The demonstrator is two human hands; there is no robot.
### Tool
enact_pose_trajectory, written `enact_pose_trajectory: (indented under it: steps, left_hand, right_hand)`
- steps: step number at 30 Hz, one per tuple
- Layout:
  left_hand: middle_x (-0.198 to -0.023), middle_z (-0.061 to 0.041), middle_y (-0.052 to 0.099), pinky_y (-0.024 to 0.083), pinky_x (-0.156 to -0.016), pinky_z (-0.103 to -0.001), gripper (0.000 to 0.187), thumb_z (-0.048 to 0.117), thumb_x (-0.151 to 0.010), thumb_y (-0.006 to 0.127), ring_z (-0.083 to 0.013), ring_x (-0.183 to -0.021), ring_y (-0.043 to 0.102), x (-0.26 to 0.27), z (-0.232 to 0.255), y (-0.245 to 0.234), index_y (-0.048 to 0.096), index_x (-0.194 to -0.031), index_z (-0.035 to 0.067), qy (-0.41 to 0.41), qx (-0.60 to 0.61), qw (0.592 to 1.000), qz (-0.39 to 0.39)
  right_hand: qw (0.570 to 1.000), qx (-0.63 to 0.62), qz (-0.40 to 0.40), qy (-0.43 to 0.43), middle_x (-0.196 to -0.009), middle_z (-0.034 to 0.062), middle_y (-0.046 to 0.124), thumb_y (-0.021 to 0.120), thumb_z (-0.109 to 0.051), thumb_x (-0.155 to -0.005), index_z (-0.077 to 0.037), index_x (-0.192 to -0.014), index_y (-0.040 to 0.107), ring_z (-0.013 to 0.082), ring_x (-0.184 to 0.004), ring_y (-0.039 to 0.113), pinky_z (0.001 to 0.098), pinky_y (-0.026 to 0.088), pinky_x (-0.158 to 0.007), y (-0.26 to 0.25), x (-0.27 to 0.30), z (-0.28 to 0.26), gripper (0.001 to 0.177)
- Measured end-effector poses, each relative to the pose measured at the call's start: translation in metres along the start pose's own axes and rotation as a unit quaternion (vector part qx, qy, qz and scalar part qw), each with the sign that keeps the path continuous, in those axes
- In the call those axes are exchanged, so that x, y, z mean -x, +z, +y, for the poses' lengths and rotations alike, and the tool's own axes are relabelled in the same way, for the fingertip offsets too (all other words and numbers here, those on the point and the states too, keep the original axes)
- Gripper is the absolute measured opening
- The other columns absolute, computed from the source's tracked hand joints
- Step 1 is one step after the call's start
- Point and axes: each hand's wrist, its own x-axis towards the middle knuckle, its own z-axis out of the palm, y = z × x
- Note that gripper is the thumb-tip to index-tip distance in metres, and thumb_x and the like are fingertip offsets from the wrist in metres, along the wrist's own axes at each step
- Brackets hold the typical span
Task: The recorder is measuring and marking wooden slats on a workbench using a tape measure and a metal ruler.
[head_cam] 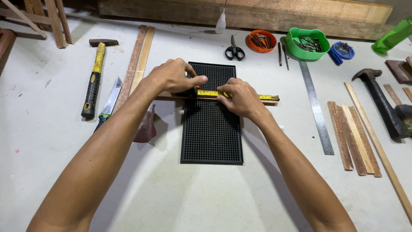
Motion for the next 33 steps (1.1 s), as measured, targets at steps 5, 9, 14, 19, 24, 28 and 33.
enact_pose_trajectory:
  steps: [5,9,14,19,24,28,33]
  left_hand:
    - [-0.103,-0.017,0.077,0.059,-0.086,-0.052,0.063,0.069,-0.08,0.068,-0.0307,-0.095,0.075,0.028,0.009,-0.011,0.079,-0.113,0.016,0.028,-0.004,0.999,0.038]
    - [-0.107,-0.015,0.078,0.06,-0.092,-0.048,0.059,0.063,-0.08,0.071,-0.0277,-0.097,0.075,0.041,0.015,-0.017,0.077,-0.117,0.016,0.057,-0.033,0.997,0.05]
    - [-0.113,-0.015,0.069,0.036,-0.107,-0.054,0.059,0.056,-0.081,0.076,-0.0273,-0.109,0.063,0.039,0.014,-0.006,0.071,-0.124,0.015,0.143,-0.152,0.961,0.181]
    - [-0.111,-0.013,0.07,0.032,-0.111,-0.056,0.053,0.046,-0.082,0.08,-0.0256,-0.107,0.065,0.041,0.034,0.014,0.071,-0.124,0.015,0.259,-0.21,0.885,0.326]
    - [-0.103,-0.011,0.071,0.035,-0.108,-0.05,0.049,0.041,-0.085,0.08,-0.0248,-0.1,0.065,0.028,0.081,0.049,0.072,-0.124,0.013,0.329,-0.161,0.872,0.325]
    - [-0.102,-0.01,0.07,0.039,-0.104,-0.046,0.042,0.04,-0.086,0.08,-0.0241,-0.099,0.064,0.031,0.128,0.065,0.074,-0.119,0.014,0.367,-0.126,0.875,0.289]
    - [-0.099,-0.008,0.071,0.038,-0.105,-0.047,0.03,0.039,-0.088,0.077,-0.0226,-0.098,0.064,0.023,0.166,0.092,0.077,-0.108,0.017,0.378,-0.138,0.883,0.239]
  right_hand:
    - [0.997,0.005,0.042,-0.064,-0.102,0.0093,0.068,0.076,-0.029,-0.088,-0.011,-0.125,0.072,0.0261,-0.092,0.062,0.0419,0.052,-0.086,0.003,0.006,0.003,0.041]
    - [0.997,0.003,0.032,-0.073,-0.112,0.0115,0.066,0.077,-0.03,-0.087,-0.011,-0.13,0.068,0.0289,-0.101,0.062,0.044,0.052,-0.091,0.002,0.009,0.001,0.049]
    - [0.995,0.005,0.051,-0.086,-0.119,0.0115,0.065,0.077,-0.026,-0.087,-0.011,-0.132,0.067,0.0286,-0.108,0.061,0.0439,0.05,-0.096,-0.009,0.015,0.005,0.049]
    - [0.993,0.018,0.084,-0.087,-0.122,0.0121,0.065,0.078,-0.022,-0.086,-0.011,-0.132,0.068,0.0297,-0.111,0.061,0.0439,0.05,-0.098,-0.04,0.042,0.011,0.048]
    - [0.99,0.055,0.1,-0.085,-0.116,0.0112,0.068,0.077,-0.02,-0.087,-0.011,-0.128,0.07,0.0285,-0.111,0.062,0.0434,0.05,-0.098,-0.064,0.079,0.038,0.043]
    - [0.992,0.051,0.099,-0.055,-0.115,0.012,0.068,0.077,-0.02,-0.087,-0.01,-0.128,0.07,0.0291,-0.109,0.062,0.0435,0.051,-0.096,-0.082,0.111,0.057,0.042]
    - [0.997,0.04,0.07,-0.008,-0.115,0.0117,0.068,0.076,-0.024,-0.09,-0.009,-0.124,0.072,0.0275,-0.107,0.064,0.0426,0.053,-0.095,-0.086,0.138,0.079,0.037]
